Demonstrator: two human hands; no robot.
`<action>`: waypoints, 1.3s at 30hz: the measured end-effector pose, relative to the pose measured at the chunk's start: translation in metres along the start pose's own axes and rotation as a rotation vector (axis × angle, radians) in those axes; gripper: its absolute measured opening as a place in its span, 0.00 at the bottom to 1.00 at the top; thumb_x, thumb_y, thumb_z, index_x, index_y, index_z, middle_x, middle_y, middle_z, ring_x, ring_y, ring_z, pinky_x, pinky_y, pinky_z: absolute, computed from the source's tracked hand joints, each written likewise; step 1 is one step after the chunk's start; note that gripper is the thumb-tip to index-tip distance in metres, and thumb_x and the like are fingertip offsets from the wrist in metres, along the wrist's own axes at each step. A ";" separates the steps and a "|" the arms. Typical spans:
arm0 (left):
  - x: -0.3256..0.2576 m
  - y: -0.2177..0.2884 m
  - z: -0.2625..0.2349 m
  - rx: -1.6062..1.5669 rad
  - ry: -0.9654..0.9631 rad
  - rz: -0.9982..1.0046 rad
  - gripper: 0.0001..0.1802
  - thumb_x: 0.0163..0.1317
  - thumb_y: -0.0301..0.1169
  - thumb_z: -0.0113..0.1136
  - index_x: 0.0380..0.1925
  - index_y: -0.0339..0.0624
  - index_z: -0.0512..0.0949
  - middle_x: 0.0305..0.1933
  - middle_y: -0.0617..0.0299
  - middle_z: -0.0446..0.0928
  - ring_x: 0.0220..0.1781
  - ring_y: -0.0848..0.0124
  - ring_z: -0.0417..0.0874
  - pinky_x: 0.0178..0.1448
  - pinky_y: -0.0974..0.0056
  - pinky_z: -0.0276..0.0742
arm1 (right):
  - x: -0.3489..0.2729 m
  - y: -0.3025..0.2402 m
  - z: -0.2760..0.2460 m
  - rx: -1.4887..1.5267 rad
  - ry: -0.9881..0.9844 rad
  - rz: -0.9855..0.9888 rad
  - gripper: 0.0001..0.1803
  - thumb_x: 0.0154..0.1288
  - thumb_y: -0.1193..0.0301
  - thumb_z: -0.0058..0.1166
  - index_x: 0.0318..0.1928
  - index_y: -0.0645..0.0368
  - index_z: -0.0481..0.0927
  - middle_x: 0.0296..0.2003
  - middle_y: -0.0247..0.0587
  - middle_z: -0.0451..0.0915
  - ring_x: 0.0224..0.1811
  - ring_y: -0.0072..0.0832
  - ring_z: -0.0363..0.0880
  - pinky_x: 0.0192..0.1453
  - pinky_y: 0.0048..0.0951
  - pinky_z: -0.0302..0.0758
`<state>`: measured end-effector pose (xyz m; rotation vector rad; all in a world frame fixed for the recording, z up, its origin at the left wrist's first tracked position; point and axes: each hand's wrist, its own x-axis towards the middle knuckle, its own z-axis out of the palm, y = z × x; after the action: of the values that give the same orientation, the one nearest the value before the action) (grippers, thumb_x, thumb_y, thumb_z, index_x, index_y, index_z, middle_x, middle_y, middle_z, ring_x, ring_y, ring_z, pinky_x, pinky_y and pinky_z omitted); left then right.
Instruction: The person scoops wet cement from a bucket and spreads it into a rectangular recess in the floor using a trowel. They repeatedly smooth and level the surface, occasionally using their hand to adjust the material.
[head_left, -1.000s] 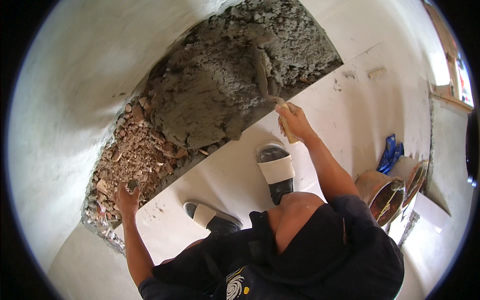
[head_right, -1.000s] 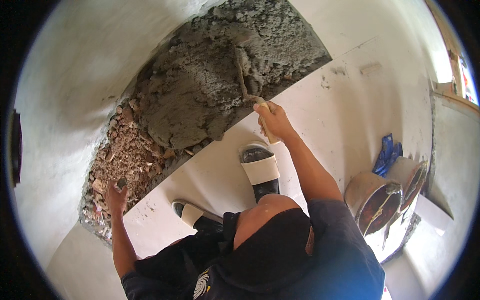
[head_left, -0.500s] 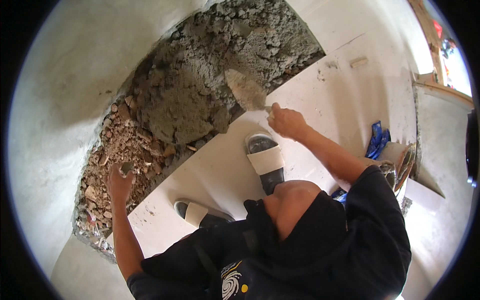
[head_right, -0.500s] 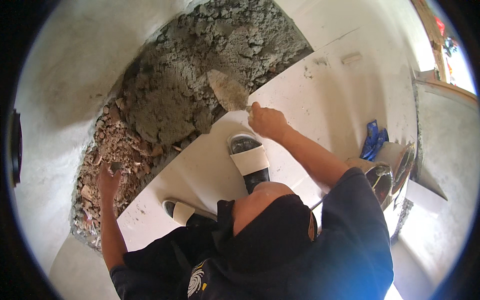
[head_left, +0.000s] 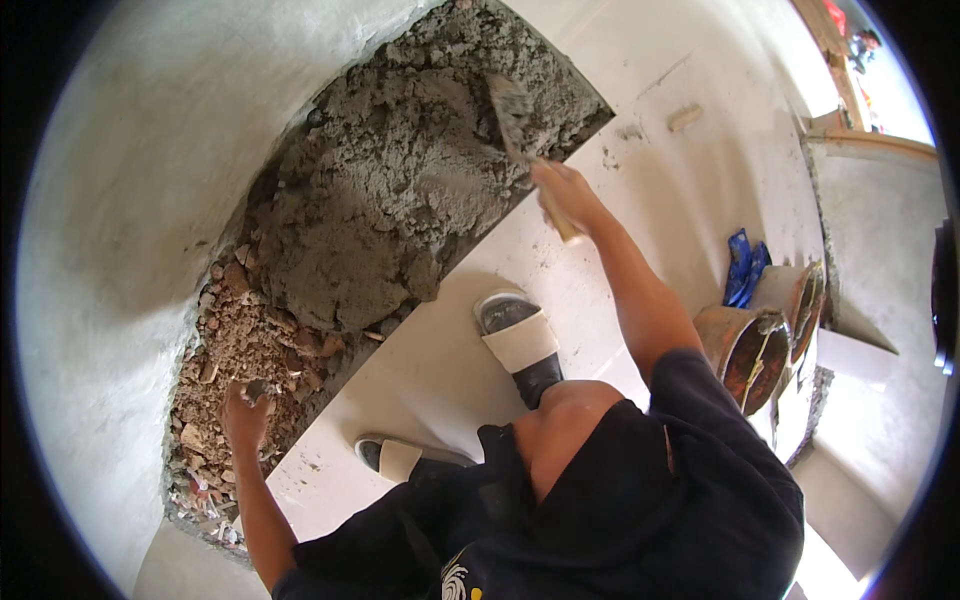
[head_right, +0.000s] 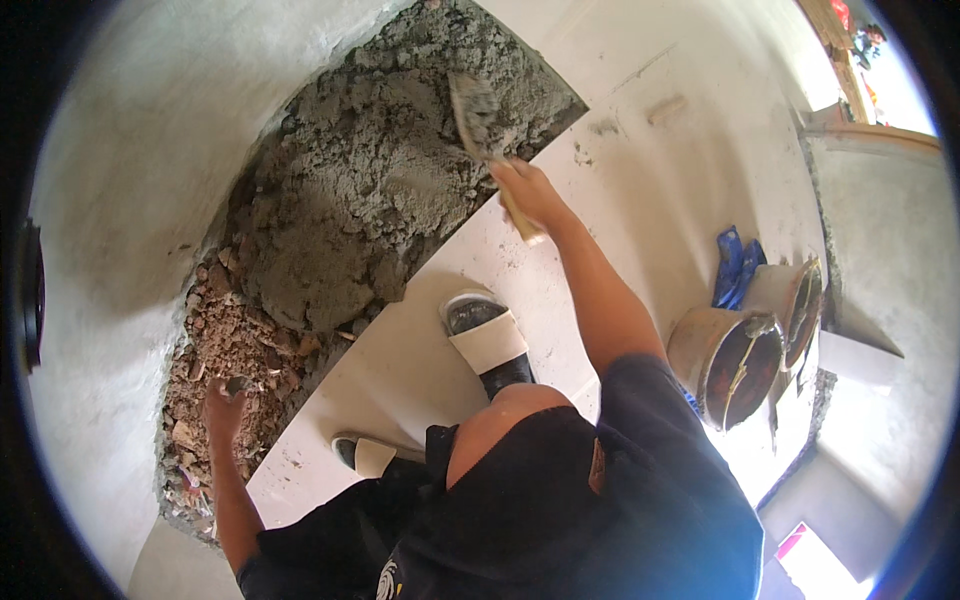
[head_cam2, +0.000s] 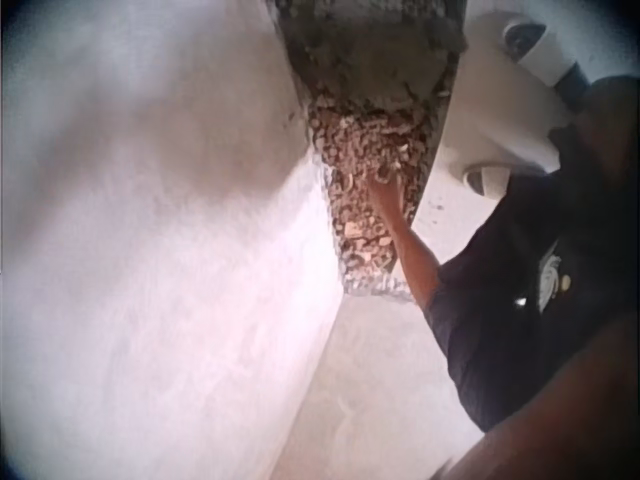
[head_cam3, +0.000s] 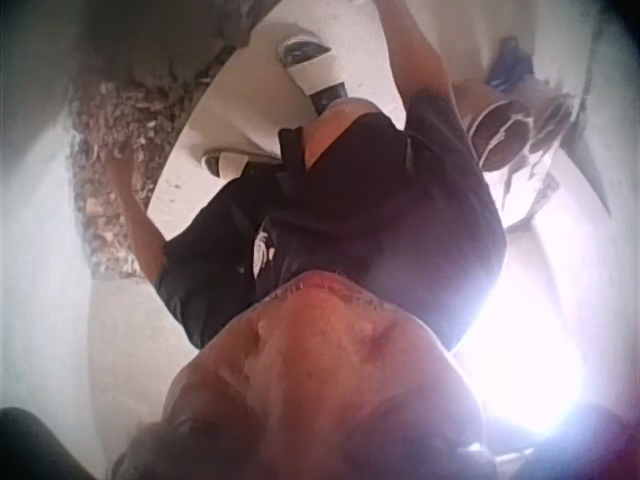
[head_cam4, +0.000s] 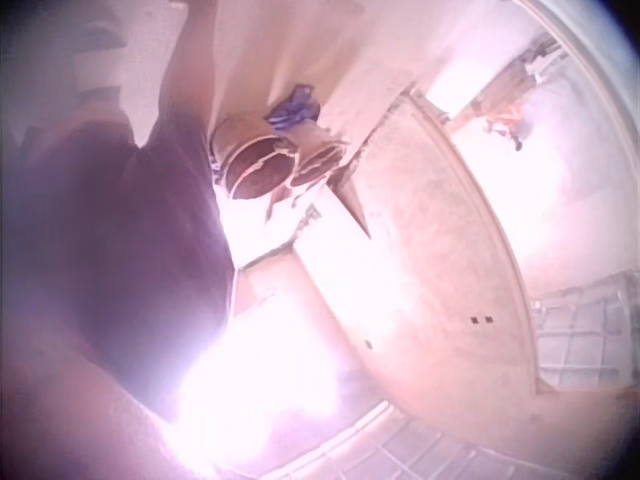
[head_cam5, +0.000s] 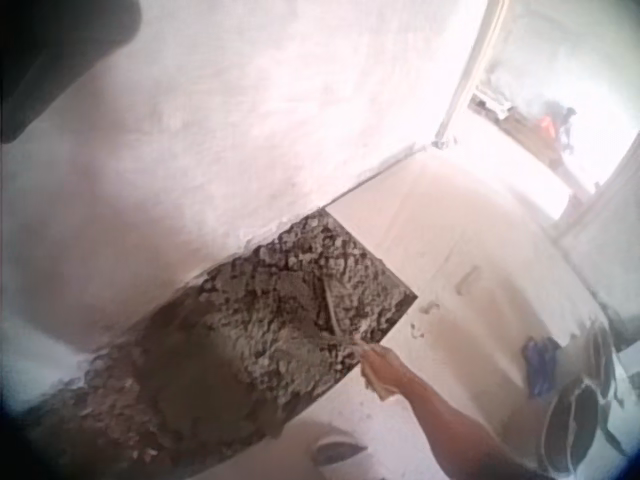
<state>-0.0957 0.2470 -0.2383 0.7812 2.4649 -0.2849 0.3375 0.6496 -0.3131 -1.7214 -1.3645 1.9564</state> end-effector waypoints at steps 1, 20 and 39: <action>0.001 -0.004 0.001 0.002 0.003 -0.010 0.22 0.49 0.36 0.65 0.43 0.40 0.73 0.43 0.49 0.78 0.49 0.50 0.77 0.64 0.49 0.61 | -0.007 0.008 -0.015 -0.002 0.042 0.075 0.20 0.68 0.53 0.50 0.43 0.59 0.73 0.22 0.36 0.72 0.15 0.25 0.72 0.20 0.29 0.73; 0.004 0.003 0.016 0.116 0.016 0.095 0.20 0.50 0.37 0.64 0.41 0.40 0.72 0.42 0.51 0.78 0.47 0.48 0.77 0.61 0.48 0.62 | -0.034 -0.026 -0.058 -1.361 0.113 -0.329 0.18 0.69 0.57 0.44 0.51 0.55 0.71 0.38 0.53 0.82 0.42 0.47 0.83 0.46 0.45 0.78; -0.016 0.001 0.011 0.066 -0.062 -0.023 0.29 0.49 0.40 0.62 0.49 0.35 0.72 0.52 0.42 0.75 0.55 0.46 0.76 0.64 0.49 0.64 | 0.064 -0.105 -0.044 -1.030 0.065 -0.294 0.20 0.67 0.56 0.49 0.47 0.59 0.73 0.33 0.52 0.82 0.40 0.51 0.82 0.45 0.45 0.77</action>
<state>-0.0794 0.2359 -0.2388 0.7603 2.4186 -0.3948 0.3135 0.7723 -0.2762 -1.6889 -2.6729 1.0381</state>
